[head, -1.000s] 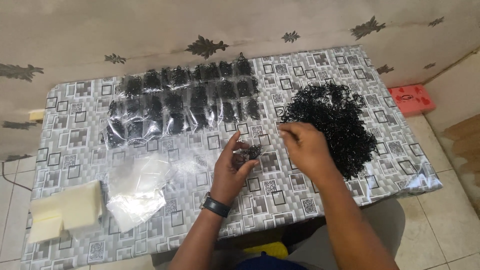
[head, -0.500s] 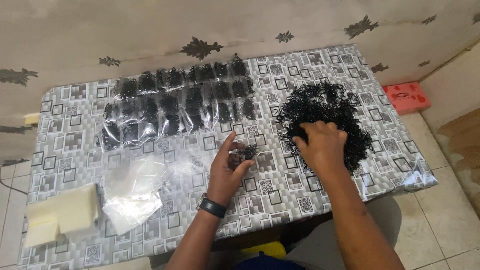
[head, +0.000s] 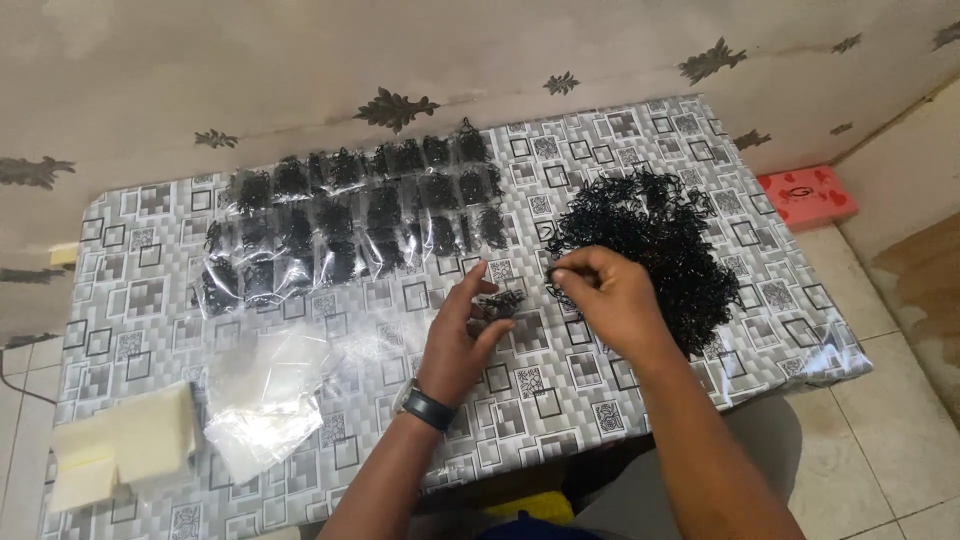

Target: The person picks up small black plastic items from a large pile on a table and places them into small clear plastic bags.

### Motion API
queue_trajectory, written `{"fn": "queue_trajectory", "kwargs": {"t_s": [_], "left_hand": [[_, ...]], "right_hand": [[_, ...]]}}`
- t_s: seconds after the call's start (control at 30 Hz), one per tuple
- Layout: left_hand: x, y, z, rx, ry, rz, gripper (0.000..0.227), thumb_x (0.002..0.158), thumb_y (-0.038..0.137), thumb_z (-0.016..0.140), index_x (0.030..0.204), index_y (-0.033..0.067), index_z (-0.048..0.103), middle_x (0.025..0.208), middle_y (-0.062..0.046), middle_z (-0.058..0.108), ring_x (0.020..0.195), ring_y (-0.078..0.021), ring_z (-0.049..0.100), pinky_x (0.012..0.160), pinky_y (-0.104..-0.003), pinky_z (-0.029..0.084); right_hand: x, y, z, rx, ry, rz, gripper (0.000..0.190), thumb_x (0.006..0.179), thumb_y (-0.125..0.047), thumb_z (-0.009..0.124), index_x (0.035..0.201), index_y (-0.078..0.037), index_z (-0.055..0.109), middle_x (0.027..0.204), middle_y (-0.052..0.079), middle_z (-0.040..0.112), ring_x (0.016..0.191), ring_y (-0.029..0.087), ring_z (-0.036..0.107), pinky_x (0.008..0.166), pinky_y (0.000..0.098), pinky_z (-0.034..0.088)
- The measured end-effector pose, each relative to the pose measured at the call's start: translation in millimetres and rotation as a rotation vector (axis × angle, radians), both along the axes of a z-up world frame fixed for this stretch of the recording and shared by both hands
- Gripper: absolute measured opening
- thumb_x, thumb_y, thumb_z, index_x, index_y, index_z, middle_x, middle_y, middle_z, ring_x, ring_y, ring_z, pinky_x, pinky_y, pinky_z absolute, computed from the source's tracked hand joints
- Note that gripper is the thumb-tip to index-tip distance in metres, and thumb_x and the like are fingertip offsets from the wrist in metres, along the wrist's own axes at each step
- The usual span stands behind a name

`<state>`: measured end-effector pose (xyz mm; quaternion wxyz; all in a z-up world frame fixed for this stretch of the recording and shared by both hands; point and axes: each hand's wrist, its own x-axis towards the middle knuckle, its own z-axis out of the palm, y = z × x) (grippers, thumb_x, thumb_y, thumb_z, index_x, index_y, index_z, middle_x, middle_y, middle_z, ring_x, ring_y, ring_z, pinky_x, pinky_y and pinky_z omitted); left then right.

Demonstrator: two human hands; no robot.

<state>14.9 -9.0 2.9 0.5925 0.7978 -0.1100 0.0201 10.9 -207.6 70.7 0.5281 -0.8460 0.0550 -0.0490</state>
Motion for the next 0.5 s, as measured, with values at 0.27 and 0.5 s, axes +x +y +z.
{"fn": "queue_trajectory", "kwargs": {"t_s": [0.27,0.5], "left_hand": [[-7.2,-2.6,6.7,-0.057,-0.056,0.010,0.081,0.081,0.013,0.081,0.151,0.0127,0.040,0.120,-0.018,0.065,0.088,-0.0372,0.070,0.065,-0.042,0.061],[-17.6,-10.2,15.8,-0.209,0.010,0.013,0.085,0.082,0.008,0.079,0.153,0.0097,0.033,0.118,-0.019,0.062,0.088,-0.0357,0.071,0.063,-0.039,0.063]], "right_hand": [[20.9,4.0,9.3,-0.151,-0.053,0.233,0.013,0.083,-0.007,0.074,0.093,-0.007,0.082,0.086,0.013,0.075,0.084,0.028,0.068,0.076,0.0382,0.052],[22.5,4.5,22.2,-0.237,-0.073,0.282,0.011,0.085,-0.009,0.072,0.090,-0.007,0.082,0.087,0.014,0.074,0.086,0.031,0.067,0.079,0.0408,0.052]]}}
